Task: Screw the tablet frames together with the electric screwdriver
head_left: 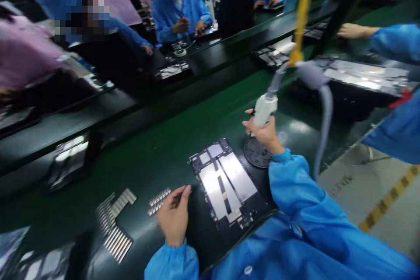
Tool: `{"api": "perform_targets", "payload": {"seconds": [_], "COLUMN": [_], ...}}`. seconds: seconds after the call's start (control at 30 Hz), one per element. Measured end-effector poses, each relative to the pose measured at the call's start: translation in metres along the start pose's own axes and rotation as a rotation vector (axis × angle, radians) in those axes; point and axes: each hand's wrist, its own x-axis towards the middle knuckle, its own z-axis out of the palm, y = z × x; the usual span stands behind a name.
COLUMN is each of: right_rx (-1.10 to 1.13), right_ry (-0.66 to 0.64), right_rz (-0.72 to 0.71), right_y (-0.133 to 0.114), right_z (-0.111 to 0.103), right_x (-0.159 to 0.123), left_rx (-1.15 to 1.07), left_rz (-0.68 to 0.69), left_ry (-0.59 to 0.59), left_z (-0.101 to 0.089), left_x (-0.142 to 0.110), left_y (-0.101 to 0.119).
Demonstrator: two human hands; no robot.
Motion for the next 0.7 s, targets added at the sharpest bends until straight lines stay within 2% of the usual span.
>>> {"api": "perform_targets", "payload": {"seconds": [0.1, 0.23, 0.4, 0.57, 0.63, 0.7], "right_rx": [0.054, 0.186, 0.26, 0.247, 0.216, 0.177], "right_ry": [-0.017, -0.156, -0.327, -0.448, -0.486, -0.519], "right_rz": [-0.111, -0.101, -0.024, 0.083, 0.118, 0.139], "right_y": [-0.012, -0.032, -0.048, -0.056, -0.055, -0.051], "right_z": [0.003, 0.019, 0.048, 0.083, 0.1, 0.115], "right_x": [-0.007, -0.028, -0.061, -0.085, -0.092, -0.096], "left_rx": [-0.078, -0.096, -0.027, -0.005, -0.059, -0.129], "left_rz": [-0.065, -0.055, 0.057, 0.105, 0.047, -0.082], "left_ry": [-0.19, -0.35, -0.381, -0.419, -0.456, -0.515], "left_z": [-0.006, 0.002, 0.017, 0.019, 0.018, 0.017], "left_x": [0.005, 0.004, 0.011, 0.02, 0.023, 0.027], "left_y": [0.003, 0.014, 0.014, 0.012, 0.016, 0.019]}}
